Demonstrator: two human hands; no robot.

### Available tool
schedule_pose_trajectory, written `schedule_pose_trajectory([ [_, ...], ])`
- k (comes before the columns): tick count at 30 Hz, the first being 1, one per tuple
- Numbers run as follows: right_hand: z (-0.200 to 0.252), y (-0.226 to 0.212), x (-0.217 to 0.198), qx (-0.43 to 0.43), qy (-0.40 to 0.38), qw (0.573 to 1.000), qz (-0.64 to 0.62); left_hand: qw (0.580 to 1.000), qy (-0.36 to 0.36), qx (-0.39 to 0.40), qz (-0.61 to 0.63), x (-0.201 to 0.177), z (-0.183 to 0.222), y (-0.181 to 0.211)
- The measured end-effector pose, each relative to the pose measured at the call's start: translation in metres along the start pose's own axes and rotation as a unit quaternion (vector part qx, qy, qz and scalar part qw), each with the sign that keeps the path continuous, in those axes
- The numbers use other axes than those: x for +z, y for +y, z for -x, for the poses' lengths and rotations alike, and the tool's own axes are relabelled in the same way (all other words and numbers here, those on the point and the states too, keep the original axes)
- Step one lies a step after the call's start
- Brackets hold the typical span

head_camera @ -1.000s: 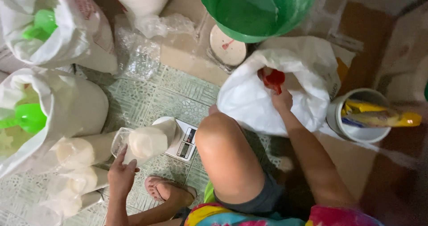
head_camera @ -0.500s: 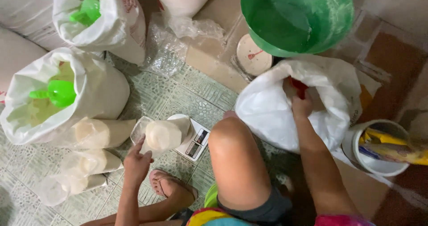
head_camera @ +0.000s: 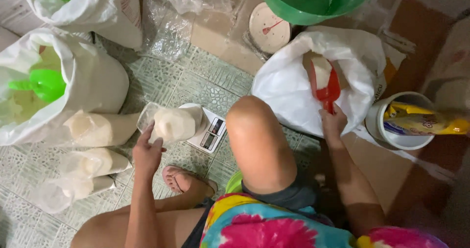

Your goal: Weighing and bagging sugar from a large sack into smaller portions using a scoop and a digital scale.

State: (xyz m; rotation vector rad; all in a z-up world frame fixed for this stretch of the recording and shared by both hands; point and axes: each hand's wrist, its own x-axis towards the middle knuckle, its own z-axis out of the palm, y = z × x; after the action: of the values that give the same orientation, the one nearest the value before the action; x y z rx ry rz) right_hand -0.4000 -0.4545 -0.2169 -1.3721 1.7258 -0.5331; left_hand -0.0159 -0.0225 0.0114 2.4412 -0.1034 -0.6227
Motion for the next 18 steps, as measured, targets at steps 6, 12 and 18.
schedule_pose_trajectory([
  [6,0.022,-0.008,-0.018,-0.03,0.016,0.999,-0.02,0.996,0.013,0.051,0.077,0.006,-0.002,-0.003],
  [12,0.036,-0.042,-0.055,-0.139,-0.014,0.988,-0.06,0.992,0.005,0.067,0.107,0.014,-0.01,-0.02],
  [18,0.057,-0.139,-0.085,-0.264,-0.14,0.953,0.049,0.986,0.014,0.082,0.146,0.024,-0.015,-0.025],
])
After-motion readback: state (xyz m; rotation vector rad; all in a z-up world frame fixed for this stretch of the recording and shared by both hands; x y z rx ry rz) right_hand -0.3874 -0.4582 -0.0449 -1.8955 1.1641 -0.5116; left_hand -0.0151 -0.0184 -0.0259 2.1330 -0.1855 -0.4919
